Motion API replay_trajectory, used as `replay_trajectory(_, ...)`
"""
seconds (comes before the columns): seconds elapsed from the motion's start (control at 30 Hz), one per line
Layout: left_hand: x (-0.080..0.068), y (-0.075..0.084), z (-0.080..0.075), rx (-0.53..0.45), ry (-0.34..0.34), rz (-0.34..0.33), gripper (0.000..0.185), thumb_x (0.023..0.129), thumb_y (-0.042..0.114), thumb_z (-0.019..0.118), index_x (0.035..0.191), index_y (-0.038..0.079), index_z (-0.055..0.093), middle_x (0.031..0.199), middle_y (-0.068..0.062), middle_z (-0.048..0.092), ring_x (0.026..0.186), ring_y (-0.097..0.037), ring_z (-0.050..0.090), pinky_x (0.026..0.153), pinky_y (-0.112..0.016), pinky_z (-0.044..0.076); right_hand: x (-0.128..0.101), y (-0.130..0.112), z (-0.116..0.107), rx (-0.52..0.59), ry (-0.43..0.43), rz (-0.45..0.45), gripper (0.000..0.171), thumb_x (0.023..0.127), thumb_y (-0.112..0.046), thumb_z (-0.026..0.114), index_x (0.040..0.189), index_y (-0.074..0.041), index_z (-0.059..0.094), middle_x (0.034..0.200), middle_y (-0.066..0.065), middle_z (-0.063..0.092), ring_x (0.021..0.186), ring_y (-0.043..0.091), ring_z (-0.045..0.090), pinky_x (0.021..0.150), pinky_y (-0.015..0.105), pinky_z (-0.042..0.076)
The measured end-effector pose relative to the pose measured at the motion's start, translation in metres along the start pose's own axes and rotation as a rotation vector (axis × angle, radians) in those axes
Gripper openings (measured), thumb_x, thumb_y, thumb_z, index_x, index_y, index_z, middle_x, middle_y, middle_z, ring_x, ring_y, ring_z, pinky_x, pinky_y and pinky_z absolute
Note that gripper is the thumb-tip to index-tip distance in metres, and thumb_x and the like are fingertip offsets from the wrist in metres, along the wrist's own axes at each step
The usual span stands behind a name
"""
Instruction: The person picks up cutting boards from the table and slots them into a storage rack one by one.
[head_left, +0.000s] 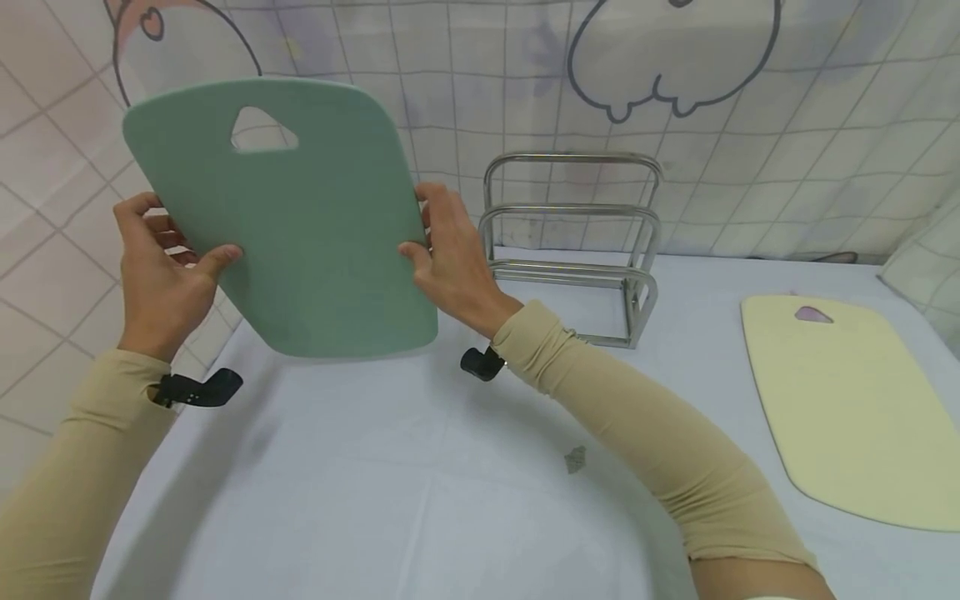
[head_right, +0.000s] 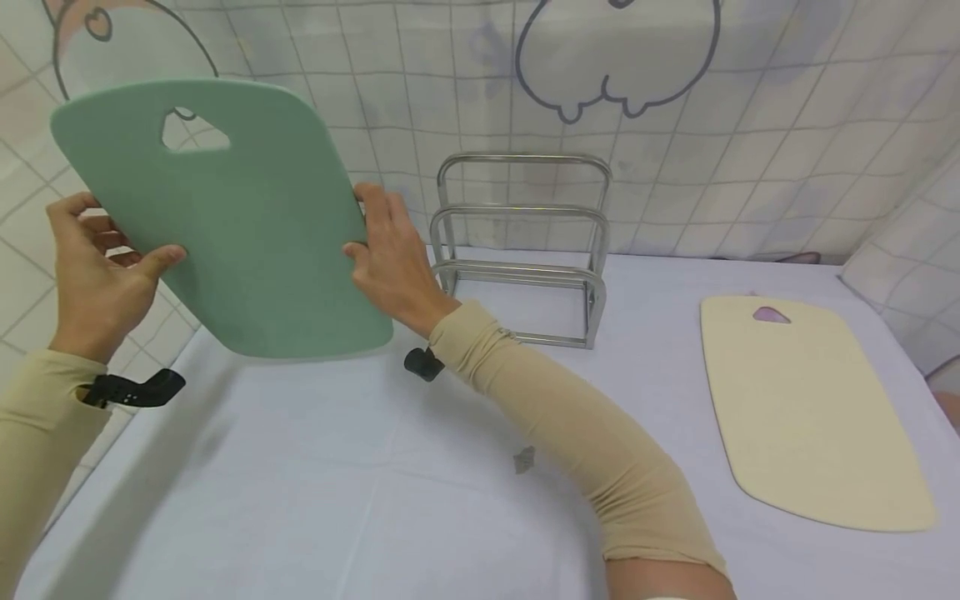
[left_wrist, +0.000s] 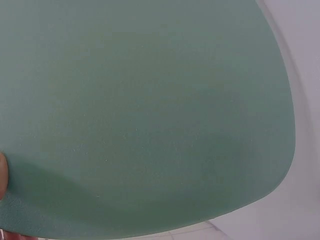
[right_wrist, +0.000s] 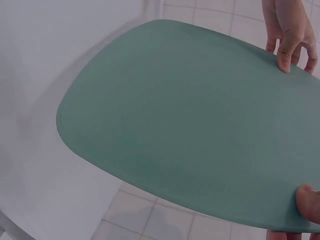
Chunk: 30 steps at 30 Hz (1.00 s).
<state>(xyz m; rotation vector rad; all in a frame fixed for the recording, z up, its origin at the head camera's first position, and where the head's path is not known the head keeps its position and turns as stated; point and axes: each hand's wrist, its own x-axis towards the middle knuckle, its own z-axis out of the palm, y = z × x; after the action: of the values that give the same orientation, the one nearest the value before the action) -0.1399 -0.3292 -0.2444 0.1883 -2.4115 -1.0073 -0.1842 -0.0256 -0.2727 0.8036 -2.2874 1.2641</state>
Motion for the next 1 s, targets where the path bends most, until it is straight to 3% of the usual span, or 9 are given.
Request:
replay_trajectory(0.4,0.002,0.004,0.000,-0.013,0.020,-0.009,0.077,0.092,0.015,0.077,0.150,0.030,0.030,0.110,0.027,0.039,0.103,0.004,0.047,0.087,-0.015,0.042,0.009,0.000,-0.006,0.009,0.003,0.033,0.048,0.095,-0.007,0.072,0.136,-0.004,0.046,0.108,0.015,0.055,0.088,0.025,0.062,0.077,0.030,0.054)
replay_trajectory(1.0,0.003,0.011,0.001,-0.041,0.041,0.008,0.076,0.092,0.012,0.077,0.150,0.031,0.031,0.110,0.026,0.040,0.103,0.003,0.047,0.088,-0.015,0.044,0.013,0.000,-0.013,0.018,0.029,0.018,0.032,0.101,-0.014,0.066,0.128,-0.003,0.051,0.101,0.014,0.057,0.088,0.024,0.061,0.078,0.030,0.052)
